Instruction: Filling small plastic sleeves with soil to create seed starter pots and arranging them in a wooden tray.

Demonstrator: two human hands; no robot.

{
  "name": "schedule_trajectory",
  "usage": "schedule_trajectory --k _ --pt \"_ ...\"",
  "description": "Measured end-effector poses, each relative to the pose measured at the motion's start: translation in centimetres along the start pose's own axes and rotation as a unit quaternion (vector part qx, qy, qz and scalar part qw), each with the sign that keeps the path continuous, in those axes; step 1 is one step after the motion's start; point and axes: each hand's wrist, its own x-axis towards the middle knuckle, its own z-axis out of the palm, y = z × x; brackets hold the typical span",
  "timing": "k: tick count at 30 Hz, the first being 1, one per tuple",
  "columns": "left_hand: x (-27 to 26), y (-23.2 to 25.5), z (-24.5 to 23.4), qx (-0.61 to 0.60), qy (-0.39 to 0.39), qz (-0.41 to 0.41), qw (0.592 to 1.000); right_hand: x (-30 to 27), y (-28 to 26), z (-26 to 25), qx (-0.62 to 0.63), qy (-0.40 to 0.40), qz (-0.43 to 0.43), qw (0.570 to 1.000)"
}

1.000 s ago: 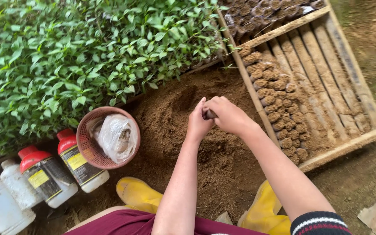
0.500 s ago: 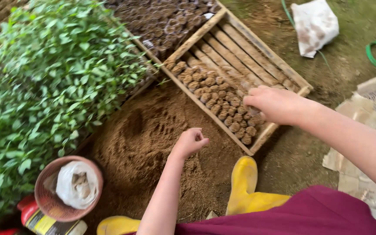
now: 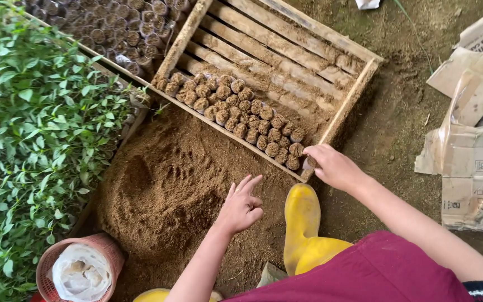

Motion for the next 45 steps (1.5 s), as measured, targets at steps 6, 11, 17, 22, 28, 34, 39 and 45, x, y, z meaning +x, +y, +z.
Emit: schedule_trajectory --k 6,11,17,22,28,34,39,45 --pt "2.1 0.5 1.9 -0.009 0.000 0.007 1.000 1.1 3.3 5.9 -0.008 0.039 -0.022 0.999" --pt "2.3 1.5 2.4 -0.004 -0.012 0.009 1.000 1.6 3.9 8.0 -0.009 0.062 -0.053 0.997" --pt "2.1 1.8 2.6 0.018 -0.040 -0.015 0.999 1.5 3.1 7.8 0.044 0.071 -0.058 0.995" --pt "1.8 2.3 2.6 0.012 -0.051 -0.040 0.998 1.0 3.9 8.0 0.108 0.088 -0.043 0.989" --pt "2.0 2.4 2.9 0.014 -0.050 -0.039 0.998 0.6 2.4 7.0 0.280 0.154 0.037 0.947" --pt "2.0 2.2 3.5 0.022 -0.044 -0.036 0.998 1.4 3.2 10.0 0.178 0.181 0.004 0.967" --pt "1.6 3.0 2.7 -0.006 -0.038 -0.043 0.998 2.1 3.9 11.6 0.144 0.211 -0.017 0.967" --pt "1.8 2.6 3.2 0.003 -0.037 -0.038 0.999 2.8 4.2 12.1 0.150 0.210 -0.010 0.966"
